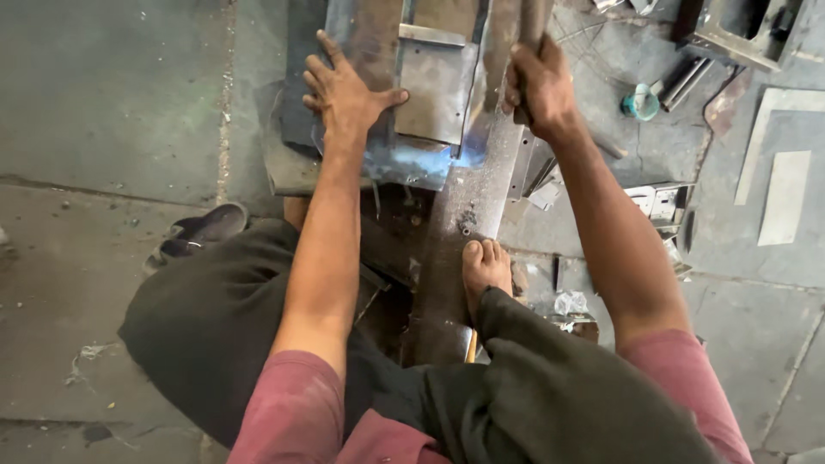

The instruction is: The person sits on the floor and uses tin snips to cut a rectangular metal sheet, then uses a wooden mallet to hammer the sheet into a curved shape on a metal workbench. The person repeatedly adjusts the sheet and hammers it to refine the curve.

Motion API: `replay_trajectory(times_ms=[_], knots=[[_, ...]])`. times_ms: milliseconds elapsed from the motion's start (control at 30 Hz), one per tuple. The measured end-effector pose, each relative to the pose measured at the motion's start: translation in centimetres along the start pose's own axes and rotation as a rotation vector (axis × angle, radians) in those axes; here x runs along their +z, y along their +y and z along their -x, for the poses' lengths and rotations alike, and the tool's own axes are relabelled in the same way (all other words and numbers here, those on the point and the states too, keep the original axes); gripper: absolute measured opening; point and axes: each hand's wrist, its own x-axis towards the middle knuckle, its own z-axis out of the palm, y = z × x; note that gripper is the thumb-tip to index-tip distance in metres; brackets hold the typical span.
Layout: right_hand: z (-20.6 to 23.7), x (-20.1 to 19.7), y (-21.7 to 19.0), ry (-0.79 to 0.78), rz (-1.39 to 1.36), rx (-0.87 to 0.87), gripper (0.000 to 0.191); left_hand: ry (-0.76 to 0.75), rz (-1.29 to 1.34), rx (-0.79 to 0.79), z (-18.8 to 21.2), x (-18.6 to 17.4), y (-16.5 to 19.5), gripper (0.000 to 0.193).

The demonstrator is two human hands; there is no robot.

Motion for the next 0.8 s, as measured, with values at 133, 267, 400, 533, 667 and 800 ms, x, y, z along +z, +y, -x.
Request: replay_trajectory(times_ms=[133, 267, 400, 533, 667, 800], knots=[[0.2, 0.4, -1.2, 0.185, 0.207, -0.121, 0.024, 0.062, 0.019, 0.039, -0.3, 0.6, -0.1, 0.164], [0.9, 0.4, -1.8, 0.164, 0.350, 0.026, 0.027, 0.037, 0.000, 0.026, -0.4, 0.5, -0.1, 0.160], [1.8, 0.4, -1.6, 0.222, 0.359, -0.189, 0.028, 0.041, 0.005, 0.033, 0.1, 0.4, -0.1, 0.159], [3.0, 0.4, -1.0, 0.161, 0.394, 0.151, 0.028, 0.061, 0.035, 0.037, 0.1, 0.6, -0.4, 0.156], [4.8, 0.7, -0.2, 0.170, 0.489, -0.058, 0.030, 0.181, 0.010, 0.109, -0.4, 1.1, -0.7, 0.162], [6.7, 1.1, -0.2, 0.183, 0.425, 0.152, 0.032, 0.130, 0.033, 0.078, -0.1, 1.3, -0.9, 0.162]])
